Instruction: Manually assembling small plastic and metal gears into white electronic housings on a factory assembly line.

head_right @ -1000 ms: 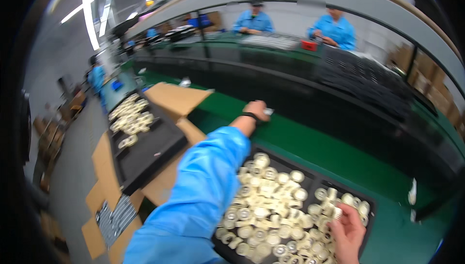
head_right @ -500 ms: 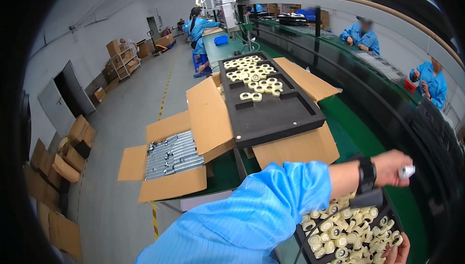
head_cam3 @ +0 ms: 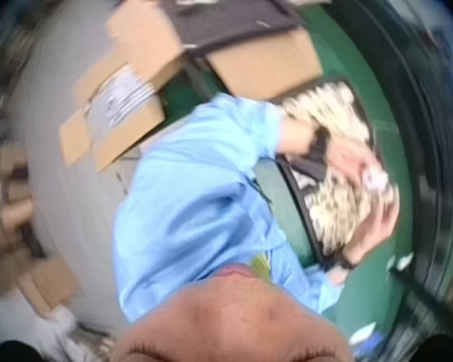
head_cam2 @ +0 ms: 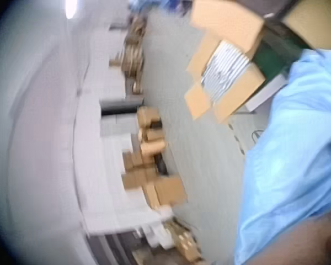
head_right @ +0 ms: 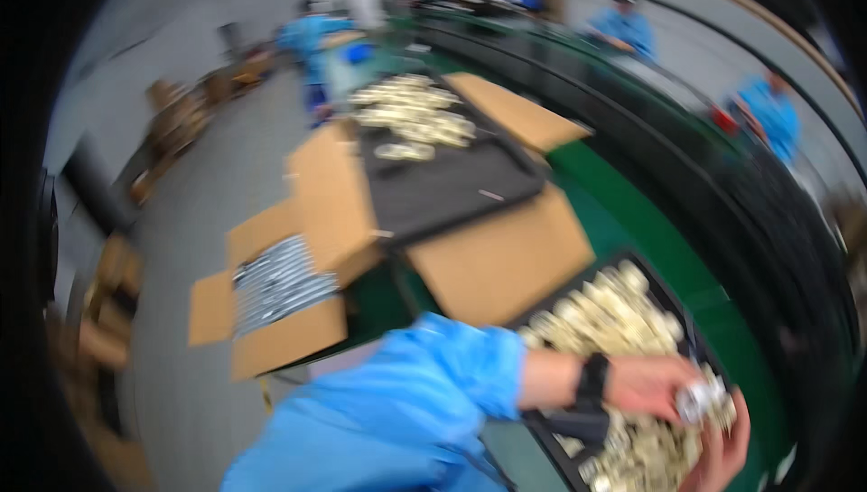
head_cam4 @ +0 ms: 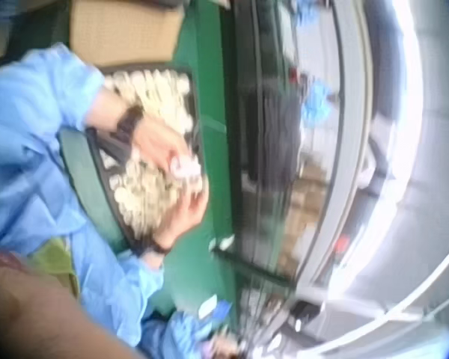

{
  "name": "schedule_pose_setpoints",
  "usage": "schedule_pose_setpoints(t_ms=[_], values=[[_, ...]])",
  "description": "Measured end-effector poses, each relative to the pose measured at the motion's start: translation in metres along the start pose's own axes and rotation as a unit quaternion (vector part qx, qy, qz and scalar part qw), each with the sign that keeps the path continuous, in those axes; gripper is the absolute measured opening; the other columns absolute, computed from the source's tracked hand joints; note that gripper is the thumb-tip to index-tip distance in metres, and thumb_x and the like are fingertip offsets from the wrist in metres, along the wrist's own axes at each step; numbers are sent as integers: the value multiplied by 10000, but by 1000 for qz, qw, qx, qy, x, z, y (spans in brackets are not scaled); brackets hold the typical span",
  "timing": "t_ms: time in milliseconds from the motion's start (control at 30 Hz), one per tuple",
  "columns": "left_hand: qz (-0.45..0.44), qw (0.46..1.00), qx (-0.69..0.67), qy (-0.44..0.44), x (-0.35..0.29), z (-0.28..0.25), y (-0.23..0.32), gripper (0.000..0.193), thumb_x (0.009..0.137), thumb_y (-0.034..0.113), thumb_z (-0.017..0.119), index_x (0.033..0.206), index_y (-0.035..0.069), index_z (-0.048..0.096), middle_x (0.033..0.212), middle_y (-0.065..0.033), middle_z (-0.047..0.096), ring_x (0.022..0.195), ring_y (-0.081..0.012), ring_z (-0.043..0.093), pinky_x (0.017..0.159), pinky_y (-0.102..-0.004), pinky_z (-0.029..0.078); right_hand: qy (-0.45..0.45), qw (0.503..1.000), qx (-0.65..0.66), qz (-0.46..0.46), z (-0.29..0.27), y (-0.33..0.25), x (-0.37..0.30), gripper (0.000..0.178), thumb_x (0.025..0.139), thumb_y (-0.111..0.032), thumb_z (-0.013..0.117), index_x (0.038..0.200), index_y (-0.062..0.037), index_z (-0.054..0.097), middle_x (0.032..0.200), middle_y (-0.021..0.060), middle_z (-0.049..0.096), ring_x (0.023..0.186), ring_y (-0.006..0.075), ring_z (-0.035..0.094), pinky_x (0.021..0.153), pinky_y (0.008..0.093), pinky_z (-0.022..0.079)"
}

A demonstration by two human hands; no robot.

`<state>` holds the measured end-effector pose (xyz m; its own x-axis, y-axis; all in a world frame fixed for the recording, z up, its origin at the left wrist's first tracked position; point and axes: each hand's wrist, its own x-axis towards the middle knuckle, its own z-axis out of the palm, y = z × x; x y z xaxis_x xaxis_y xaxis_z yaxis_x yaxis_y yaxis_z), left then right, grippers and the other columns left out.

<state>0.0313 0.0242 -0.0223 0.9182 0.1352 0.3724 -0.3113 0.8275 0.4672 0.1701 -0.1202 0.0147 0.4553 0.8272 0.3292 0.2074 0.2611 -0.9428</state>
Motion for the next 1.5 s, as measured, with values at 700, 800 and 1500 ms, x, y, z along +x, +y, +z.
schedule_pose_setpoints(t_ms=[700,800,1500], values=[[-97,961,171,197,-21,36,23,313,933,281,628,1095,20,568,1020,-61,611,925,-126,608,822,-292,513,-134,991,-20,8,13,-9,3,298,818,-53,693,1107,-8,632,1047,42,582,920,103,569,730,224,466],[-98,959,170,205,-21,36,24,313,920,265,648,1092,19,562,984,-58,620,895,-123,613,789,-282,513,-140,990,-32,3,13,-8,5,294,807,-41,699,1093,-6,640,1052,49,582,902,105,565,721,224,466],[33,924,334,184,22,46,86,301,972,188,532,1164,-43,547,1086,-151,644,995,-276,657,864,-360,555,-19,928,-345,-139,-16,-15,20,199,798,-4,661,996,-7,655,999,112,653,831,223,628,670,308,513]])
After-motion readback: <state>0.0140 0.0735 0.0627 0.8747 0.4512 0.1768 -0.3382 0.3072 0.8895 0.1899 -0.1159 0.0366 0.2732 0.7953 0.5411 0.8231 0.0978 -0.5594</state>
